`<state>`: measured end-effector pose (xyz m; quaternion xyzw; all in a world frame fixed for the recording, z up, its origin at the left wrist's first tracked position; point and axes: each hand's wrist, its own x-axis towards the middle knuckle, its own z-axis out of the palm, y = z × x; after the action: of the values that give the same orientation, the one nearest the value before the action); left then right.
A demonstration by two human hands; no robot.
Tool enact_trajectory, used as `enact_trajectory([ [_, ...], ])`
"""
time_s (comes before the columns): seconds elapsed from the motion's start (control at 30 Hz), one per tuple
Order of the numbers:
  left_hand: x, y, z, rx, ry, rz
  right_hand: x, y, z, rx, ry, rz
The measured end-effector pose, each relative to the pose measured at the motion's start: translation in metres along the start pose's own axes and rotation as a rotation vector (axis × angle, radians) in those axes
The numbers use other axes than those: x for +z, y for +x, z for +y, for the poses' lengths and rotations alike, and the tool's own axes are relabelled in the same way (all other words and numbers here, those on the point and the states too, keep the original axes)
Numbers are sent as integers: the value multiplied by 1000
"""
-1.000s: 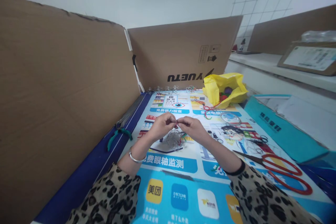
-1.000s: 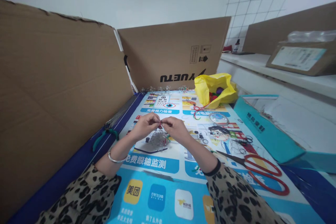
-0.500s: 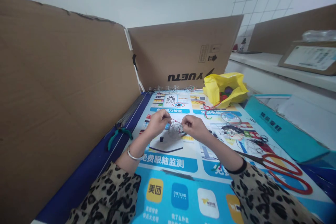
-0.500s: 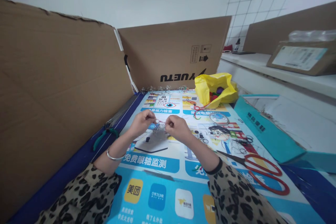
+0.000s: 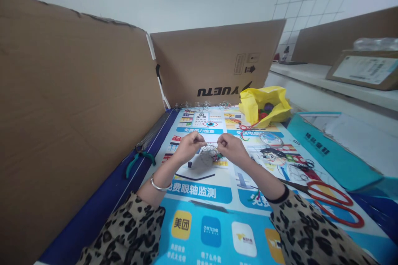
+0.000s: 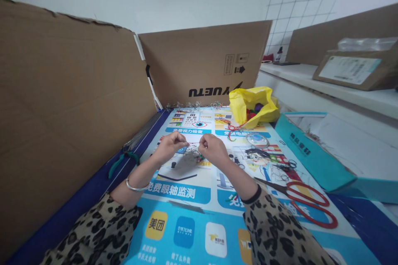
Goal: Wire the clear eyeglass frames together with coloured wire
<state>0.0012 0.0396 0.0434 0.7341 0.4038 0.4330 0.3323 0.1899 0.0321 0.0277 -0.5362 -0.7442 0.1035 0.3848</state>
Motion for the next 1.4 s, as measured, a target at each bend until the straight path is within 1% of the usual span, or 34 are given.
enact_trajectory([
  [0.13, 2, 1, 0, -134, -179, 44, -1, 0, 1, 9, 58, -16],
  [0.27, 4, 1, 2, -223, -338, 94, -4, 2, -1, 54, 116, -8],
  [0.4, 5, 1, 7, -304, -478, 214, -8, 0, -13, 76, 167, 17],
  [0.53, 6, 0, 10, -333, -600, 345, -3, -8, -31, 51, 158, -83],
  [0.63, 9, -2, 12, -326, -660, 380, 9, -16, -38, 29, 91, -114],
  [0.73, 11, -4, 13, -336, -706, 377, 24, -21, -36, 24, 37, -103],
  [0.83, 12, -6, 13, -344, -753, 330, 33, -23, -28, 24, 51, -119],
  [0.9, 11, -5, 11, -358, -787, 305, 35, -23, -22, 33, 108, -157],
  [1.03, 8, -3, 2, -386, -849, 287, 36, -22, -14, 127, 233, -281],
  [1.13, 6, -2, -4, -384, -854, 235, 37, -21, -13, 113, 136, -317],
  [1.2, 7, -2, -7, -369, -832, 203, 39, -20, -13, 72, 32, -311],
  [1.27, 8, -3, -9, -346, -783, 196, 40, -19, -12, 40, -62, -308],
  [1.33, 9, -5, -10, -327, -698, 232, 41, -18, -11, 39, -126, -309],
  [1.4, 10, -8, -12, -305, -569, 286, 41, -16, -8, 58, -121, -319],
])
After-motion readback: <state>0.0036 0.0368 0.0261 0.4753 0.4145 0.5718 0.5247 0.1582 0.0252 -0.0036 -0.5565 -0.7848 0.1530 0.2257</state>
